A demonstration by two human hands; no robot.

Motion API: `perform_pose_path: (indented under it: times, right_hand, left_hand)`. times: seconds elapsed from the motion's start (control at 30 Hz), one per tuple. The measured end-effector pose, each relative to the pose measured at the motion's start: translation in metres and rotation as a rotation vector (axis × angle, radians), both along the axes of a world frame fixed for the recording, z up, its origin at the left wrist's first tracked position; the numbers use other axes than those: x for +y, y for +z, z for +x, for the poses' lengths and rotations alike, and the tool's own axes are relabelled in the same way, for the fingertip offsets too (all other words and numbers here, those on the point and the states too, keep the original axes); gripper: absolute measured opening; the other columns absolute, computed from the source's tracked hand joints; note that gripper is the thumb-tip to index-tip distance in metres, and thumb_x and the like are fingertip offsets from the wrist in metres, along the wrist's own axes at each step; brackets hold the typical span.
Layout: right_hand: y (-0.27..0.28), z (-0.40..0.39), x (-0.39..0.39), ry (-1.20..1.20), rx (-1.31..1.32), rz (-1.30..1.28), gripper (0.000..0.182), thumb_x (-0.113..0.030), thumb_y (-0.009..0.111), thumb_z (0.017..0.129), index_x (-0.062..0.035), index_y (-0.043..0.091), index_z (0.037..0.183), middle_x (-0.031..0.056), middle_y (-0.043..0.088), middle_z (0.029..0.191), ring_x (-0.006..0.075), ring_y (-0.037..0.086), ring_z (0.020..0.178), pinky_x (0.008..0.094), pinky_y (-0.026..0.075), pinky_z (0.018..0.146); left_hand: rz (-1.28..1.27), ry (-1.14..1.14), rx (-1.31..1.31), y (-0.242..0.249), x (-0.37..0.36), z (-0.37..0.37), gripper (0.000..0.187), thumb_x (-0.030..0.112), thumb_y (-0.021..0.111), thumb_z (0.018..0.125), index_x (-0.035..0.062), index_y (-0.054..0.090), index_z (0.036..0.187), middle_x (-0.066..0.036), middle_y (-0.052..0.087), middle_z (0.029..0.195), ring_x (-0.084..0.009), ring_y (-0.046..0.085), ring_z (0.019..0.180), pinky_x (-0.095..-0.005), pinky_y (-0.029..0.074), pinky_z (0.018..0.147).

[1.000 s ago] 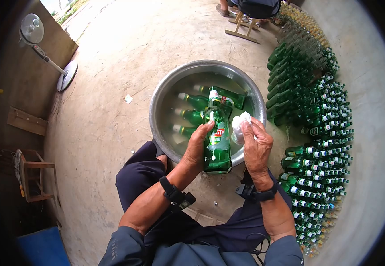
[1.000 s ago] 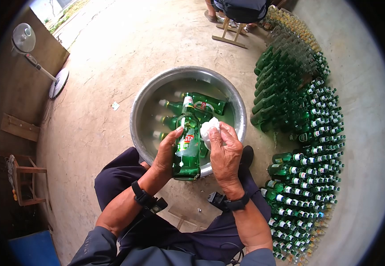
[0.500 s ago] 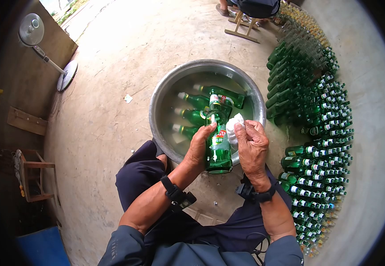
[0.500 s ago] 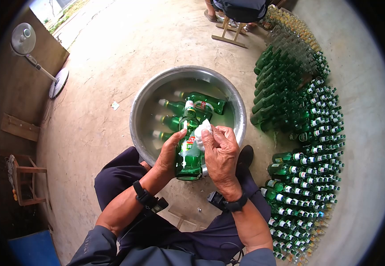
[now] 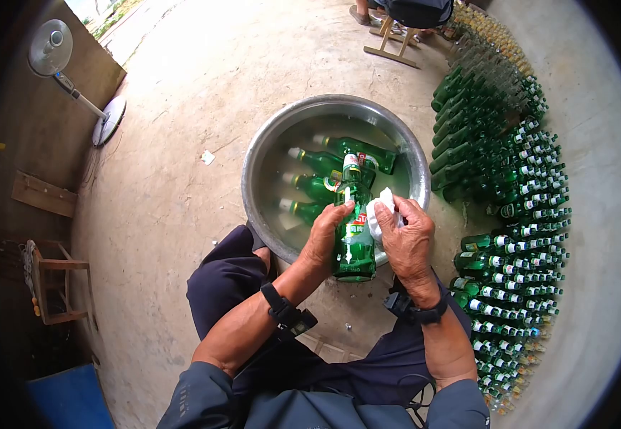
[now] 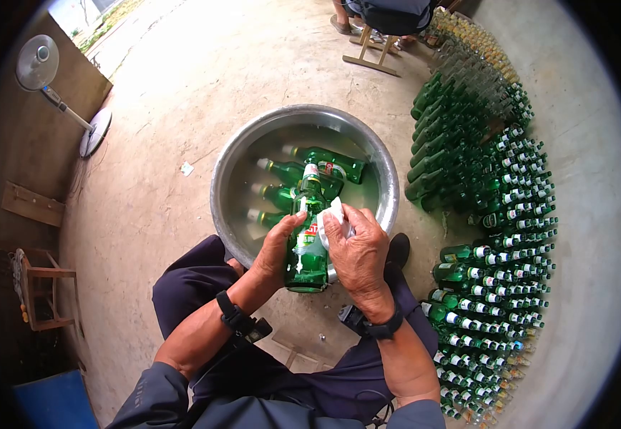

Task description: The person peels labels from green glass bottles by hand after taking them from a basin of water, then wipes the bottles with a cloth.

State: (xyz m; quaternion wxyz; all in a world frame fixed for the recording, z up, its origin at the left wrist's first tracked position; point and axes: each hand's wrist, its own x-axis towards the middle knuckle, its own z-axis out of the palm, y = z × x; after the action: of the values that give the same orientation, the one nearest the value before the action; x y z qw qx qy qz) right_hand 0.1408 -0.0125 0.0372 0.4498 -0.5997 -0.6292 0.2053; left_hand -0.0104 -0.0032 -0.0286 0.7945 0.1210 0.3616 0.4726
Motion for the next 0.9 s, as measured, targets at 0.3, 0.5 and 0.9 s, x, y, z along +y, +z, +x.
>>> perform_pose_path:
  times: [0.3,0.5,0.9]
  right_hand:
    - [-0.001,0.005,-0.001,0.049,0.183,-0.179,0.024,-0.018,0.071,0.098,0.0045,0.07,0.104,0.0128,0.066,0.082,0.0173,0.063,0.071,0.033,0.051,0.066]
    - [0.001,0.005,-0.002,0.053,0.176,-0.197,0.024,-0.018,0.07,0.099,0.006,0.068,0.101,0.0125,0.065,0.079,0.0142,0.06,0.07,0.0323,0.05,0.065]
    - [0.004,0.002,-0.004,0.036,0.157,-0.217,0.025,-0.019,0.07,0.099,0.0043,0.07,0.105,0.015,0.071,0.086,0.0204,0.068,0.075,0.0341,0.054,0.069]
  left_hand:
    - [-0.025,-0.008,0.034,0.015,-0.005,0.0,0.031,0.032,0.066,0.097,0.0087,0.055,0.114,-0.004,0.062,0.096,-0.0144,0.065,0.082,-0.0327,0.057,0.069]
    - [-0.016,-0.019,0.04,0.021,-0.007,0.0,0.031,0.031,0.066,0.096,0.0092,0.054,0.114,-0.004,0.061,0.098,-0.0151,0.065,0.082,-0.0335,0.057,0.068]
    - [-0.099,-0.062,0.021,0.008,-0.006,0.001,0.031,0.034,0.065,0.096,0.0068,0.061,0.111,-0.005,0.067,0.092,-0.0167,0.067,0.074,-0.0325,0.057,0.065]
